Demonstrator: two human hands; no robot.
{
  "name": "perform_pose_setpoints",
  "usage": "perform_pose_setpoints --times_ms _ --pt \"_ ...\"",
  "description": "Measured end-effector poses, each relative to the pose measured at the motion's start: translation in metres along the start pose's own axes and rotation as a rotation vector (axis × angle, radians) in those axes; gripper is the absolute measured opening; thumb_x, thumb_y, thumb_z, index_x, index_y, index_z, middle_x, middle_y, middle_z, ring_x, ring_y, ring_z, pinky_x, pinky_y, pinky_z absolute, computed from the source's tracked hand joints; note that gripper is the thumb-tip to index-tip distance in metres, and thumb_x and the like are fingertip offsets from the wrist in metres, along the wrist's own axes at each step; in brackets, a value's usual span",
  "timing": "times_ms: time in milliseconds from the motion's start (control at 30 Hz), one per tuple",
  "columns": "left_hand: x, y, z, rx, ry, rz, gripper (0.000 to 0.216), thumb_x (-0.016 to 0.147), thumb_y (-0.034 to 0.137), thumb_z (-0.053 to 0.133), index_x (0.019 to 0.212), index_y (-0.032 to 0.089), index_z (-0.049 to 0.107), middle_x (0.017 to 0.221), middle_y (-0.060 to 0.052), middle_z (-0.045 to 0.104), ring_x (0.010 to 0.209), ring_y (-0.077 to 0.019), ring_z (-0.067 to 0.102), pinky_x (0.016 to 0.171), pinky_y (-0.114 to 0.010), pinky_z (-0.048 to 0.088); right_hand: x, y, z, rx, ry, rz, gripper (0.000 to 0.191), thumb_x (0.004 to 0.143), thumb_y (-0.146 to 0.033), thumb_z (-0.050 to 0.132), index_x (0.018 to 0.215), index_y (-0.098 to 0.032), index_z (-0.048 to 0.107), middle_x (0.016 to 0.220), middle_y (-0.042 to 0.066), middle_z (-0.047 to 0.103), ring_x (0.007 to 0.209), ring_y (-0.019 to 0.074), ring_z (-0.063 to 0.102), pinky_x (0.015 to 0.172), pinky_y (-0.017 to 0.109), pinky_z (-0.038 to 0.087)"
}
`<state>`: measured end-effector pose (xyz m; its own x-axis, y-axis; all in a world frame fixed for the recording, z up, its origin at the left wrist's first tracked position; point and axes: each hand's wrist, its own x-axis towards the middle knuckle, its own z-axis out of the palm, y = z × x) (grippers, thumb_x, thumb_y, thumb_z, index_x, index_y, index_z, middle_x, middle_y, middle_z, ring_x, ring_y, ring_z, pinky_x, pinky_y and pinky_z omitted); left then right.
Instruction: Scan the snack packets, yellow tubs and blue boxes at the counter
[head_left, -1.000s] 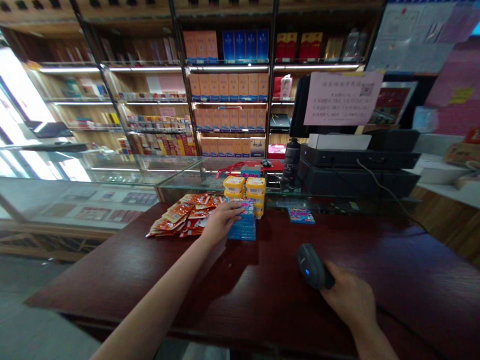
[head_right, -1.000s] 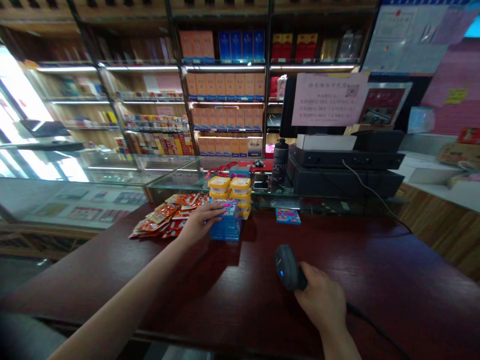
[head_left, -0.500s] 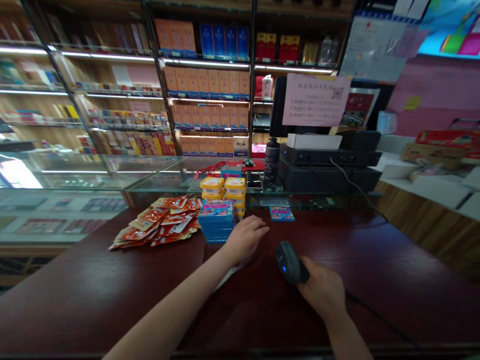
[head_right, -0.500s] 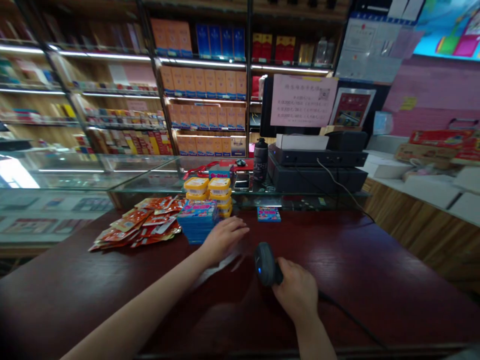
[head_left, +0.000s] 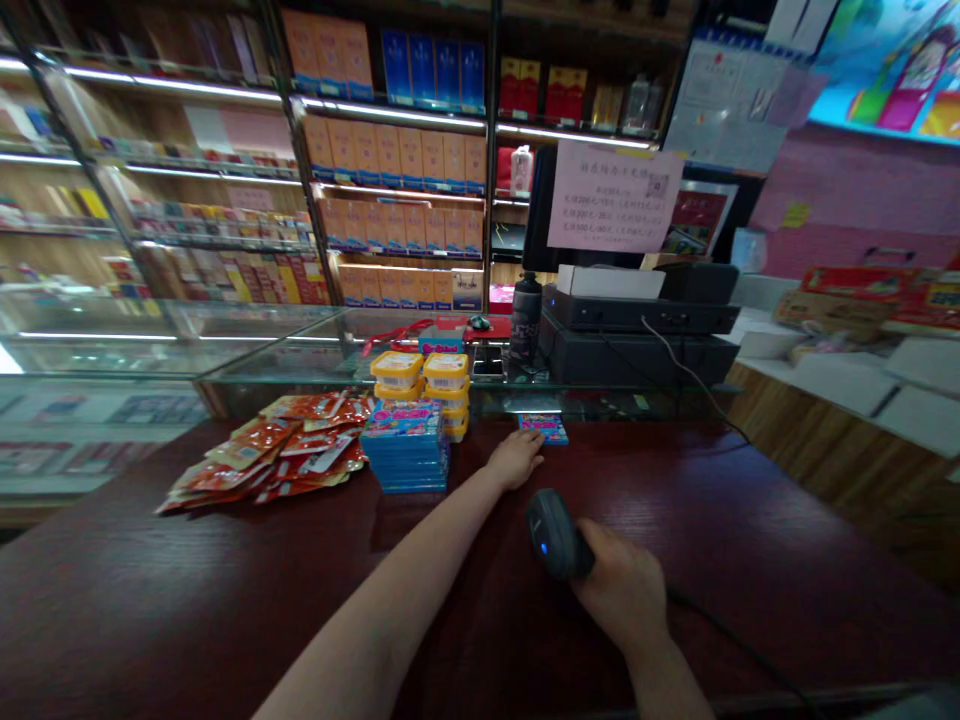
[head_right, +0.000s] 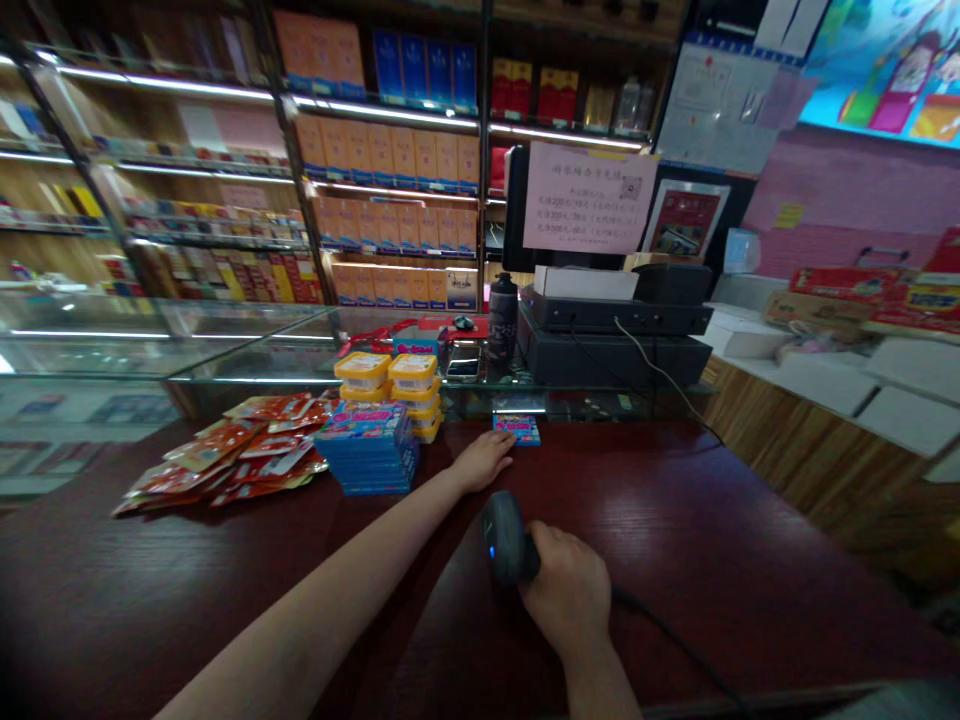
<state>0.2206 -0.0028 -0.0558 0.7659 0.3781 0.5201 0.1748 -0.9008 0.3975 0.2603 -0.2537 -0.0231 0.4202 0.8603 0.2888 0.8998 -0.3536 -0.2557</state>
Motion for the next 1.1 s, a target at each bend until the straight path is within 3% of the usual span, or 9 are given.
perform_pose_setpoints --times_ms 133,300,367,467,600,700,833,933,1100 --pt "-0.007 0.008 -0.028 0.212 -0.192 -0.075 0.027 0.090 0.035 0.046 0.095 0.018 0.066 0.110 -0.011 0.063 0.107 -0.0223 0.055 0.097 -0.035 0.040 -0.001 0.001 0.003 0.019 0.039 -0.010 0.020 0.075 -0.017 0.057 0.093 -0.023 0.065 0.083 0.001 0.070 0.077 0.0174 0.064 0.066 0.026 0.035" --pt "-0.012 0.029 -0.039 0.420 -0.058 -0.358 0.067 0.065 0.071 0.061 0.101 0.015 0.063 0.109 -0.017 0.055 0.105 -0.0333 0.052 0.089 -0.041 0.041 -0.001 0.001 0.003 0.012 0.028 -0.010 0.021 0.074 -0.017 0.057 0.093 -0.023 0.065 0.085 0.001 0.070 0.078 0.0183 0.064 0.067 0.027 0.035" --pt "-0.013 0.037 -0.035 0.440 -0.031 -0.489 0.082 0.055 0.071 0.068 0.111 0.013 0.057 0.112 -0.020 0.053 0.105 -0.0371 0.051 0.089 -0.044 0.041 -0.001 0.000 0.002 0.019 0.010 -0.001 0.020 0.074 -0.017 0.057 0.092 -0.024 0.064 0.085 0.001 0.070 0.078 0.0188 0.065 0.066 0.027 0.034" --pt "-0.013 0.044 -0.029 0.364 0.012 -0.583 0.075 0.057 0.058 0.073 0.113 0.012 0.054 0.111 -0.020 0.054 0.106 -0.0375 0.051 0.090 -0.044 0.040 0.000 -0.001 0.000 0.032 -0.015 0.004 0.020 0.075 -0.017 0.055 0.092 -0.024 0.064 0.084 0.000 0.070 0.079 0.0189 0.065 0.064 0.027 0.034" --pt "-0.016 0.046 -0.032 0.002 0.243 -0.670 0.053 0.058 0.048 0.073 0.095 0.014 0.057 0.099 -0.016 0.059 0.105 -0.0345 0.054 0.093 -0.045 0.039 0.001 -0.001 -0.001 0.037 -0.023 0.014 0.022 0.074 -0.017 0.056 0.093 -0.025 0.064 0.084 -0.001 0.070 0.079 0.0190 0.065 0.064 0.027 0.034" --pt "-0.022 0.047 -0.037 -0.700 0.432 -0.795 0.046 0.067 0.055 0.063 0.091 0.016 0.056 0.092 -0.013 0.062 0.097 -0.0291 0.059 0.088 -0.043 0.045 -0.001 0.000 0.000 0.026 -0.009 0.012 0.024 0.072 -0.015 0.057 0.094 -0.024 0.063 0.086 -0.001 0.071 0.080 0.0188 0.065 0.065 0.026 0.034" --pt "-0.035 0.050 -0.043 -1.660 0.378 -0.807 0.049 0.075 0.057 0.050 0.103 0.017 0.055 0.098 -0.013 0.065 0.094 -0.0285 0.064 0.083 -0.048 0.050 -0.003 0.000 -0.001 0.021 0.034 0.009 0.025 0.073 -0.016 0.057 0.096 -0.024 0.064 0.088 0.000 0.071 0.079 0.0184 0.066 0.064 0.026 0.034" --pt "-0.043 0.050 -0.041 -1.804 0.424 -0.781 0.042 0.075 0.044 0.058 0.106 0.017 0.055 0.103 -0.012 0.066 0.096 -0.0290 0.065 0.086 -0.051 0.051 -0.005 0.000 -0.002 0.025 0.088 0.001 0.019 0.076 -0.019 0.056 0.093 -0.023 0.064 0.083 0.001 0.071 0.076 0.0184 0.066 0.062 0.026 0.034" --pt "-0.047 0.046 -0.033 -1.569 0.610 -0.687 0.044 0.065 0.012 0.072 0.105 0.019 0.055 0.103 -0.007 0.067 0.096 -0.0242 0.065 0.091 -0.052 0.050 -0.007 0.003 0.000 0.035 0.213 -0.028 0.028 0.076 -0.019 0.055 0.103 -0.021 0.062 0.090 0.003 0.072 0.078 0.0194 0.066 0.064 0.027 0.037"
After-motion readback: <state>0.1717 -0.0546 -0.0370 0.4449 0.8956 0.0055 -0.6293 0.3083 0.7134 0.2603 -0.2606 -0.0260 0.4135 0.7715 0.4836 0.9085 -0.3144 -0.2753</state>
